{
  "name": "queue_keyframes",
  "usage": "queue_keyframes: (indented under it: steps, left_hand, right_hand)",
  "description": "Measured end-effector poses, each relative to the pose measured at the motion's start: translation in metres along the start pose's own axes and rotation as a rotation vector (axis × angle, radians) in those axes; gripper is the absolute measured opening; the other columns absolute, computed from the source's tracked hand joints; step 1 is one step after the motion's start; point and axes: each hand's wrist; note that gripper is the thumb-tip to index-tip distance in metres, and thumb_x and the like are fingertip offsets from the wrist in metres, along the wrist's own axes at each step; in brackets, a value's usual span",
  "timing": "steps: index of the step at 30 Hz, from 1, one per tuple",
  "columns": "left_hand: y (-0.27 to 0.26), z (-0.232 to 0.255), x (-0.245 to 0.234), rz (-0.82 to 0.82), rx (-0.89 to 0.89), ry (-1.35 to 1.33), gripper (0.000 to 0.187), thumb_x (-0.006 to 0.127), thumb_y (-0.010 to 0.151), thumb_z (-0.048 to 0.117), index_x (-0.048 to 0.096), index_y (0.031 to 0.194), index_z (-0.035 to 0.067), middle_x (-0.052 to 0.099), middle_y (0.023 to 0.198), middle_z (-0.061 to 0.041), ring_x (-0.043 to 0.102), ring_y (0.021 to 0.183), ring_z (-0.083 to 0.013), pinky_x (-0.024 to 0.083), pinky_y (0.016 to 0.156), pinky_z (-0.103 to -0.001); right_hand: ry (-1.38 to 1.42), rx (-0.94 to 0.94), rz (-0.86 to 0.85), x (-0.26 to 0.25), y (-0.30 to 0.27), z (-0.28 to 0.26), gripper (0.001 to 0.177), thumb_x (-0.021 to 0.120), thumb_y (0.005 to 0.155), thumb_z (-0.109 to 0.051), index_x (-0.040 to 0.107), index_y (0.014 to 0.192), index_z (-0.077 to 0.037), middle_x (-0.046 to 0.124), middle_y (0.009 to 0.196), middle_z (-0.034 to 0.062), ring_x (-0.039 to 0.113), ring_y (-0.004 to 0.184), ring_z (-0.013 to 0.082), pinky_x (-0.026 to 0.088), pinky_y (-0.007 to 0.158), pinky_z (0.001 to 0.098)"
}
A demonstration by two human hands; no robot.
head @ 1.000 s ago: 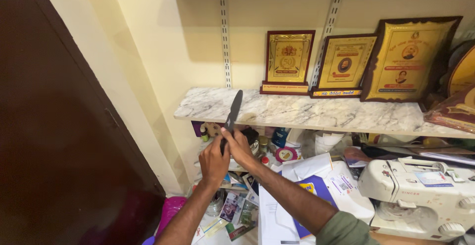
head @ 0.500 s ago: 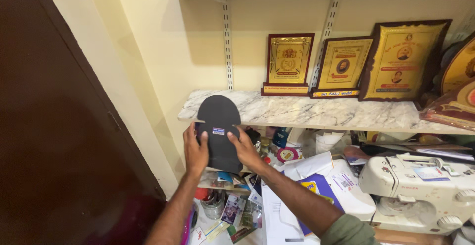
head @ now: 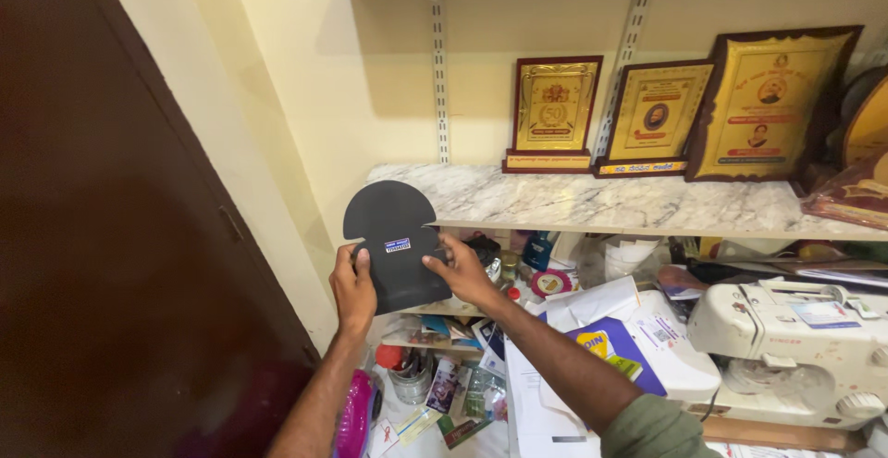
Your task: The person removes several awards and plaques from a wall-mounted shelf and places them onto a bed. The person handles each item individually, moving them from the shelf to the pile on the bed.
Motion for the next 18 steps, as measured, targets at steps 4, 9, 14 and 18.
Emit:
queue_keyframes:
  steps: [4, 9, 14, 18]
  left_hand:
    - [0.002, -0.003, -0.024, -0.027, 0.015, 0.043, 0.024, 0.058, 0.103, 0.017, 0.064, 0.118, 0.0, 0.074, 0.096, -0.016, 0.07, 0.088, -0.0233, 0.053, 0.079, -0.037]
    - [0.002, -0.003, -0.057, -0.031, -0.058, 0.065, 0.024, 0.058, 0.103, 0.019, 0.064, 0.117, 0.0, 0.074, 0.094, -0.015, 0.072, 0.088, -0.0228, 0.054, 0.075, -0.038]
    - [0.005, -0.011, -0.085, 0.056, -0.017, 0.143, 0.025, 0.058, 0.103, 0.019, 0.065, 0.118, 0.001, 0.074, 0.094, -0.017, 0.072, 0.086, -0.0254, 0.054, 0.077, -0.037]
    - [0.003, -0.011, -0.105, 0.118, 0.053, 0.183, 0.024, 0.058, 0.104, 0.019, 0.065, 0.117, 0.0, 0.074, 0.096, -0.017, 0.071, 0.086, -0.0259, 0.054, 0.078, -0.037]
  right_hand:
    - [-0.039, -0.003, -0.008, 0.017, 0.003, 0.011, 0.034, 0.069, 0.096, -0.011, 0.06, 0.127, -0.001, 0.074, 0.108, 0.0084, 0.072, 0.092, 0.0108, 0.06, 0.078, 0.0275]
    - [0.101, 0.053, -0.054, 0.05, 0.008, 0.012, 0.034, 0.066, 0.097, -0.009, 0.059, 0.129, -0.001, 0.076, 0.108, 0.011, 0.074, 0.093, 0.0132, 0.061, 0.079, 0.0286]
    - [-0.048, -0.006, -0.036, 0.083, 0.018, 0.01, 0.037, 0.071, 0.097, -0.007, 0.057, 0.132, 0.001, 0.072, 0.103, 0.0117, 0.071, 0.09, 0.0143, 0.059, 0.077, 0.0289]
    - [0.151, -0.06, -0.129, 0.103, 0.022, 0.009, 0.036, 0.065, 0.097, -0.006, 0.056, 0.131, -0.001, 0.073, 0.106, 0.0022, 0.071, 0.093, 0.009, 0.059, 0.078, 0.0257]
Point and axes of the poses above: each hand's wrist, its own y-axis towards the middle knuckle, its own x-axis out of the palm, z = x × y
